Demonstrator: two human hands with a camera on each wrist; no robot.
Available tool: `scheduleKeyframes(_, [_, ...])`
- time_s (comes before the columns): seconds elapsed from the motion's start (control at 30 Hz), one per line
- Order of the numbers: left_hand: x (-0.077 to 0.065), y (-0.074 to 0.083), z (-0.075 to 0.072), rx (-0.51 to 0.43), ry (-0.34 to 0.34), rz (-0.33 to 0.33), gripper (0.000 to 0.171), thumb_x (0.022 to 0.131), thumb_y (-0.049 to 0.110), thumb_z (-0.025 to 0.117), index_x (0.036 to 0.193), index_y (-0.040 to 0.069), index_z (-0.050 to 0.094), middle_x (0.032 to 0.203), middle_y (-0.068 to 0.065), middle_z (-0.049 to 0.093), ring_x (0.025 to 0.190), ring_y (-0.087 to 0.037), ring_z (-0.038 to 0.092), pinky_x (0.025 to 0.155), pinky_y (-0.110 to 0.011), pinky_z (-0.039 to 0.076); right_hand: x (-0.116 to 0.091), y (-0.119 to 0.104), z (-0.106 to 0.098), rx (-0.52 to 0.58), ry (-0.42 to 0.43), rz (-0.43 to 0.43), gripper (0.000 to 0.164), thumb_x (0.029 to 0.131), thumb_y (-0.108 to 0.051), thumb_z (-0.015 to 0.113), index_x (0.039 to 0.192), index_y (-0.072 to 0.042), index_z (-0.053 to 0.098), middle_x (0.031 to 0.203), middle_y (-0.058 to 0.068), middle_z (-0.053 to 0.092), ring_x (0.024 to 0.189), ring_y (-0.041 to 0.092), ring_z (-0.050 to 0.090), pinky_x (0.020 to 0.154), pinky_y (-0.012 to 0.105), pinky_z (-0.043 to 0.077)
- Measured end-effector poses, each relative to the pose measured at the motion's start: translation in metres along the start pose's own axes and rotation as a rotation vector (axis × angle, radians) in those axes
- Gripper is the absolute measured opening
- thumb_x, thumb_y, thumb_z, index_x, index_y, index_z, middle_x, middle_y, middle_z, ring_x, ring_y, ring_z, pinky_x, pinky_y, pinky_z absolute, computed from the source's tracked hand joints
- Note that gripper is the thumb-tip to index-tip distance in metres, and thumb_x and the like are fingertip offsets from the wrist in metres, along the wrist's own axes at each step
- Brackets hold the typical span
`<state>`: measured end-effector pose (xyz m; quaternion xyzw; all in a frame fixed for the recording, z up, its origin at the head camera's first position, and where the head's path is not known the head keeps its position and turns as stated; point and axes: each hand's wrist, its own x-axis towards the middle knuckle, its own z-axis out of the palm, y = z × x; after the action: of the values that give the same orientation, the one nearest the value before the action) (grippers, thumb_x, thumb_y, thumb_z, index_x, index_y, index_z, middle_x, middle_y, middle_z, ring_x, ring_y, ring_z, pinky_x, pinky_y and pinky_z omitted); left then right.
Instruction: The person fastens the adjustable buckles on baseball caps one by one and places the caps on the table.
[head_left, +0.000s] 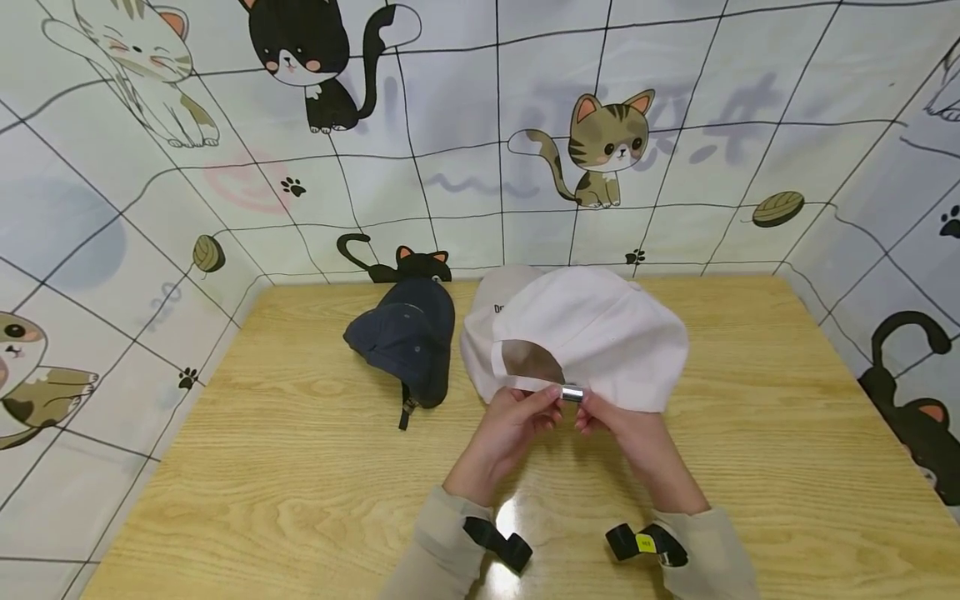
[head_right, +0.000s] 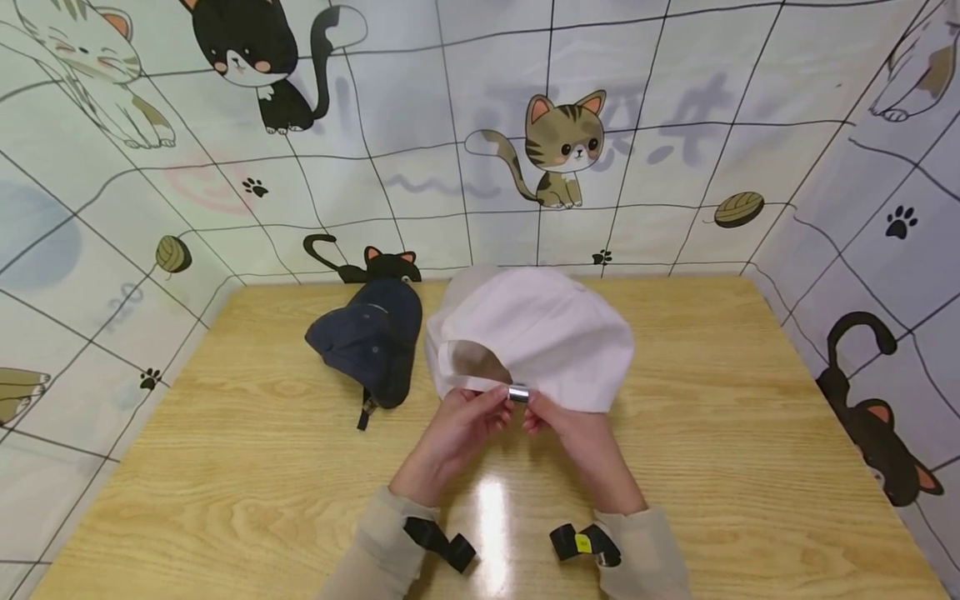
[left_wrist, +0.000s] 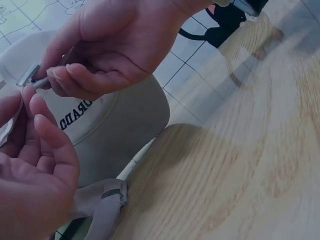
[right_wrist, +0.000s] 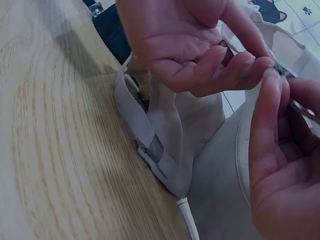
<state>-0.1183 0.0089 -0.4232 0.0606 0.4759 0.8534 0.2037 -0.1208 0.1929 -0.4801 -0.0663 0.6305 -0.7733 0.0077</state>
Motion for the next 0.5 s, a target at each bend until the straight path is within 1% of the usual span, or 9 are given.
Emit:
scheduleKeyframes(0.1, [0.0,0.001,0.001,0.032,0.017,0.035,0.013,0.083,0.016,0.064,0.085,0.003,0.065,0.075,-0.004,0.062,0.062,-0.012,0.056,0.057,-0.022,0.042,0.002,0.003,0.0,-0.029,0.034,-0.016,0.025,0.085,-0.012,0.061,0.095,0.009,0.052,0.076,0.019,0.057,0.063,0.027,0.059,0.054,0.039,0.051])
scheduleKeyframes(0.2, [-0.001,0.002,0.001,0.047,0.03,0.03,0.015,0.082,0.016,0.065,0.086,0.001,0.065,0.076,-0.005,0.062,0.062,-0.012,0.056,0.057,-0.023,0.041,0.003,0.004,0.0,-0.034,0.057,-0.02,0.026,0.084,-0.012,0.062,0.097,0.008,0.052,0.076,0.021,0.057,0.061,0.028,0.059,0.054,0.04,0.051])
scheduleKeyframes(0.3, [-0.002,0.003,0.002,0.073,0.027,0.021,0.013,0.083,0.016,0.064,0.085,0.003,0.066,0.076,-0.003,0.064,0.064,-0.012,0.056,0.059,-0.023,0.042,0.002,0.003,0.001,-0.019,0.017,-0.042,0.025,0.085,-0.012,0.061,0.101,0.007,0.056,0.083,0.023,0.06,0.063,0.027,0.059,0.055,0.038,0.051])
scheduleKeyframes(0.33, [-0.002,0.003,0.003,0.079,0.02,0.025,0.011,0.083,0.016,0.064,0.084,0.005,0.066,0.076,-0.002,0.064,0.065,-0.012,0.056,0.059,-0.023,0.042,0.0,-0.008,0.006,-0.026,0.007,-0.039,0.025,0.086,-0.011,0.06,0.101,0.008,0.055,0.084,0.023,0.06,0.064,0.026,0.059,0.055,0.037,0.051])
scheduleKeyframes(0.4, [-0.002,0.002,0.003,0.08,0.01,0.028,0.011,0.083,0.017,0.064,0.084,0.006,0.066,0.076,-0.001,0.065,0.066,-0.013,0.056,0.061,-0.024,0.043,-0.005,-0.029,0.016,-0.03,-0.023,-0.051,0.024,0.087,-0.009,0.058,0.1,0.011,0.056,0.084,0.019,0.062,0.064,0.023,0.059,0.055,0.034,0.051])
scheduleKeyframes(0.43, [-0.002,0.002,0.003,0.078,0.006,0.03,0.011,0.083,0.017,0.063,0.083,0.006,0.066,0.076,-0.001,0.065,0.066,-0.013,0.056,0.062,-0.024,0.043,-0.006,-0.031,0.016,-0.018,-0.057,-0.075,0.022,0.088,-0.006,0.055,0.101,0.011,0.057,0.086,0.018,0.063,0.064,0.022,0.06,0.055,0.032,0.05])
scheduleKeyframes(0.5, [-0.001,0.001,0.003,0.065,0.005,0.039,0.011,0.084,0.016,0.063,0.084,0.005,0.066,0.076,-0.002,0.065,0.066,-0.013,0.056,0.061,-0.024,0.043,-0.007,-0.038,0.019,-0.018,-0.069,-0.08,0.022,0.089,-0.006,0.054,0.1,0.012,0.057,0.085,0.017,0.063,0.065,0.021,0.059,0.055,0.031,0.05])
